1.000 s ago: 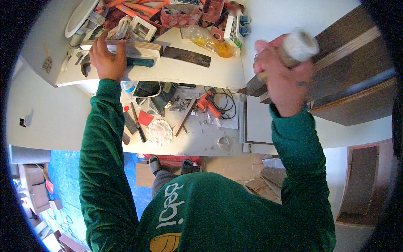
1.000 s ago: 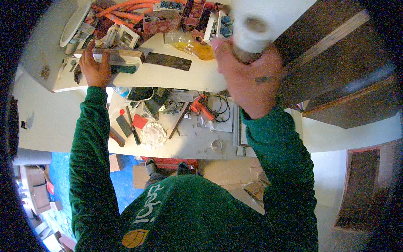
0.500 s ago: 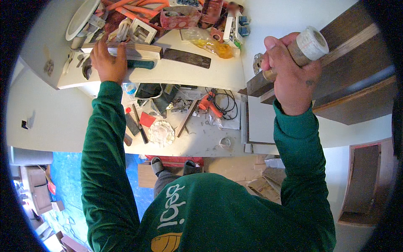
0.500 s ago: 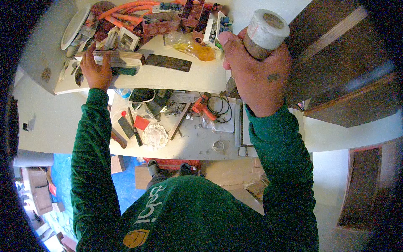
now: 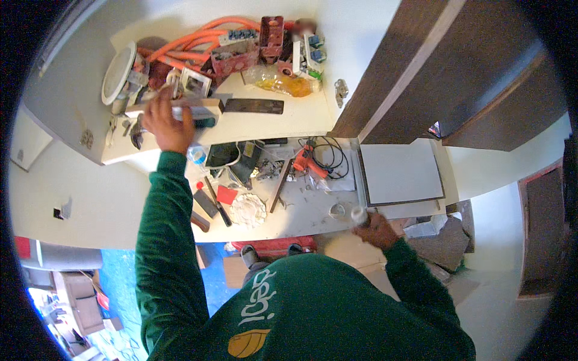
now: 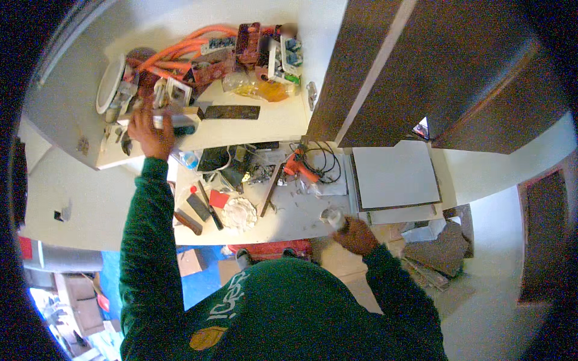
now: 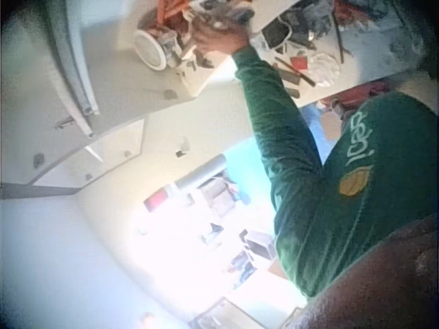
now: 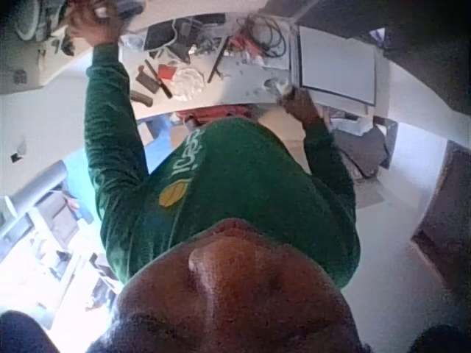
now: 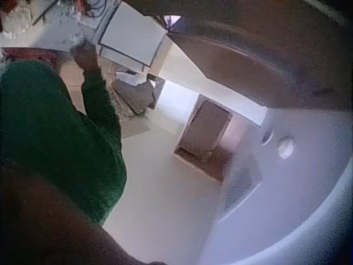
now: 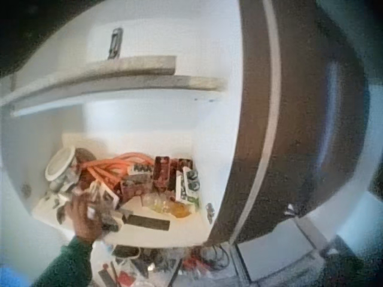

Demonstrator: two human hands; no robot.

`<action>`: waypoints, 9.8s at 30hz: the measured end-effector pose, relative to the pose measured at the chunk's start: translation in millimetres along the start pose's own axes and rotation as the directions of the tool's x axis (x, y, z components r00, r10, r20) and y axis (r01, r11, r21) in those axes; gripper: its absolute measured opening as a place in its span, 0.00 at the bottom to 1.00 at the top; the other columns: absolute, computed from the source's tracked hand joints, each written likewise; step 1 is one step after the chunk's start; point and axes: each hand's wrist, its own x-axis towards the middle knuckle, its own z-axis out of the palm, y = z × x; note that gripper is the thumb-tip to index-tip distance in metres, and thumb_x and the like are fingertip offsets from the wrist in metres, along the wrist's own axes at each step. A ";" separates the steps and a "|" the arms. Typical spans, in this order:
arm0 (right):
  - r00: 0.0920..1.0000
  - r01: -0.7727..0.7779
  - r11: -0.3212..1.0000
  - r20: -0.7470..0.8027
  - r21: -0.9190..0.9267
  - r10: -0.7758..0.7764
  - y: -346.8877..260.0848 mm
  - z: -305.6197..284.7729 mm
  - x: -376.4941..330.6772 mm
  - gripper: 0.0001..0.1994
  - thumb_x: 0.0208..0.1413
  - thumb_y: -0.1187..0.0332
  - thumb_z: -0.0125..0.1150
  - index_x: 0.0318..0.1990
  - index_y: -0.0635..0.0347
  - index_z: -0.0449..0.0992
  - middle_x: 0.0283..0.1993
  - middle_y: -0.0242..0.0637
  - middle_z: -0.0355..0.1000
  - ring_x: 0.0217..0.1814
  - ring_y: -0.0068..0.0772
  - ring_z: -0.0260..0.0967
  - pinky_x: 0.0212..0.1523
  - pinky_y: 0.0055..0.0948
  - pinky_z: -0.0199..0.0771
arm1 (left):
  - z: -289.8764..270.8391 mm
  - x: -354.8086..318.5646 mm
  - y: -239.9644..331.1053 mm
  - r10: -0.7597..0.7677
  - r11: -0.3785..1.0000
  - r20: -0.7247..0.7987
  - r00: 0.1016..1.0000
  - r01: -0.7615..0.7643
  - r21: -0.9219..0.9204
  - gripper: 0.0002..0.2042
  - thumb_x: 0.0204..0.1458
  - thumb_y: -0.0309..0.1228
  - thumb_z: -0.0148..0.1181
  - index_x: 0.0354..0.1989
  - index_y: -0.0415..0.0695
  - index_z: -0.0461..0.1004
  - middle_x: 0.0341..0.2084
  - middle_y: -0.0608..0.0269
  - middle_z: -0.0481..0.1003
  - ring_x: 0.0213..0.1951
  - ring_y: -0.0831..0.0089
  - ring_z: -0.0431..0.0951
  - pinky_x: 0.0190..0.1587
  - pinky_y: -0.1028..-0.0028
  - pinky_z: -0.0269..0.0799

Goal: The person uses a chisel to carve and adjust a wooden cabinet door, repeatedly tapping and scraping the edge to fit it into place. They handle the door and chisel throughout, occasionally pausing to inspect the fit.

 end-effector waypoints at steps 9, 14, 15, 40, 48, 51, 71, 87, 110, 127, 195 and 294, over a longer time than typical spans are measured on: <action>0.799 -0.581 0.787 0.042 -0.206 0.600 309.4 98.8 -99.4 0.19 0.47 0.55 0.69 0.39 0.62 0.80 0.32 0.47 0.80 0.34 0.43 0.80 0.41 0.45 0.81 | -0.4 -20.1 194.8 0.427 0.894 0.414 0.804 -0.306 -0.328 0.27 0.56 0.41 0.60 0.63 0.42 0.71 0.61 0.51 0.73 0.63 0.56 0.69 0.68 0.44 0.55; 0.861 -0.496 0.819 -0.041 -0.289 0.507 394.6 120.9 -141.2 0.19 0.47 0.54 0.71 0.43 0.56 0.83 0.44 0.45 0.82 0.45 0.44 0.81 0.51 0.49 0.80 | -22.9 -7.9 192.5 0.446 0.840 0.814 0.373 0.138 -0.524 0.13 0.54 0.35 0.65 0.42 0.39 0.79 0.42 0.47 0.78 0.48 0.49 0.76 0.53 0.56 0.71; 0.898 -0.411 0.816 -0.025 -0.407 0.440 399.5 122.8 -145.7 0.19 0.47 0.54 0.72 0.44 0.56 0.83 0.46 0.45 0.82 0.46 0.44 0.81 0.52 0.49 0.80 | -20.6 -4.7 195.8 0.485 0.797 0.704 0.519 0.069 -0.600 0.14 0.53 0.35 0.65 0.44 0.40 0.79 0.42 0.48 0.78 0.48 0.49 0.75 0.53 0.55 0.70; 0.638 -0.687 0.554 0.026 0.471 0.770 332.8 130.1 -107.0 0.14 0.47 0.73 0.76 0.35 0.65 0.73 0.22 0.40 0.69 0.17 0.38 0.69 0.15 0.43 0.71 | 27.0 -15.2 250.4 0.168 0.697 0.459 0.872 0.224 -0.681 0.19 0.50 0.28 0.64 0.52 0.40 0.77 0.48 0.49 0.78 0.54 0.49 0.74 0.56 0.56 0.69; 0.670 -0.673 0.566 0.068 0.476 0.739 327.2 128.0 -105.1 0.16 0.47 0.71 0.76 0.37 0.64 0.73 0.23 0.40 0.70 0.19 0.39 0.71 0.17 0.41 0.75 | 28.5 -18.2 246.8 0.411 0.767 0.365 0.835 -0.101 -0.634 0.14 0.49 0.30 0.65 0.44 0.38 0.80 0.46 0.49 0.78 0.52 0.50 0.75 0.55 0.57 0.71; 0.663 -0.680 0.575 0.047 0.456 0.747 328.9 131.8 -104.1 0.17 0.49 0.69 0.77 0.41 0.65 0.74 0.25 0.44 0.75 0.22 0.41 0.76 0.19 0.41 0.76 | 23.9 -4.2 222.0 0.537 0.639 0.358 0.764 -0.091 -0.764 0.09 0.49 0.30 0.64 0.36 0.37 0.79 0.41 0.48 0.78 0.45 0.50 0.77 0.51 0.58 0.74; 0.626 -0.708 0.539 0.051 0.456 0.778 307.5 119.0 -93.1 0.16 0.47 0.69 0.77 0.37 0.67 0.75 0.24 0.44 0.74 0.19 0.39 0.75 0.17 0.42 0.77 | 51.5 -0.3 243.9 0.373 0.706 0.401 0.836 0.025 -0.708 0.07 0.46 0.34 0.73 0.26 0.47 0.80 0.26 0.64 0.76 0.38 0.56 0.72 0.43 0.60 0.68; 0.588 -0.719 0.447 0.122 0.532 0.800 301.6 116.3 -85.5 0.16 0.50 0.71 0.75 0.42 0.66 0.74 0.26 0.43 0.71 0.23 0.41 0.73 0.20 0.42 0.78 | 48.9 -2.6 244.7 0.271 0.746 0.456 0.847 0.114 -0.656 0.09 0.45 0.38 0.74 0.26 0.49 0.80 0.26 0.67 0.76 0.40 0.59 0.73 0.46 0.60 0.68; 0.655 -0.702 0.545 0.114 0.460 0.747 307.9 122.9 -79.4 0.20 0.48 0.66 0.78 0.43 0.68 0.75 0.26 0.46 0.76 0.20 0.41 0.77 0.17 0.44 0.77 | 46.0 -7.0 248.0 0.323 0.816 0.410 0.853 -0.032 -0.577 0.13 0.48 0.42 0.71 0.29 0.47 0.77 0.27 0.60 0.74 0.40 0.53 0.73 0.45 0.57 0.68; 0.753 -0.657 0.745 0.059 0.112 0.655 344.9 137.7 -84.3 0.21 0.54 0.49 0.71 0.29 0.59 0.74 0.22 0.40 0.72 0.21 0.38 0.71 0.21 0.43 0.67 | 41.3 -4.5 238.3 0.269 0.725 0.374 0.888 0.069 -0.686 0.15 0.40 0.34 0.67 0.39 0.46 0.75 0.40 0.57 0.74 0.49 0.49 0.70 0.55 0.55 0.65; 0.456 0.795 0.583 -0.472 -0.165 -0.755 -381.9 -103.3 92.5 0.12 0.61 0.63 0.68 0.32 0.58 0.72 0.25 0.32 0.65 0.25 0.28 0.65 0.28 0.30 0.66 | -28.5 2.2 -59.6 -0.371 0.915 0.180 0.911 0.326 0.238 0.23 0.64 0.44 0.56 0.59 0.40 0.70 0.59 0.43 0.66 0.61 0.44 0.66 0.63 0.51 0.64; 0.294 0.674 0.640 -0.660 -0.370 -0.691 -374.9 -66.2 95.0 0.14 0.64 0.56 0.65 0.34 0.51 0.67 0.17 0.24 0.62 0.13 0.18 0.60 0.15 0.20 0.65 | 13.3 -38.5 -164.4 0.156 0.904 0.168 0.973 -0.210 0.372 0.46 0.39 0.26 0.69 0.73 0.67 0.61 0.68 0.48 0.63 0.65 0.43 0.66 0.62 0.47 0.66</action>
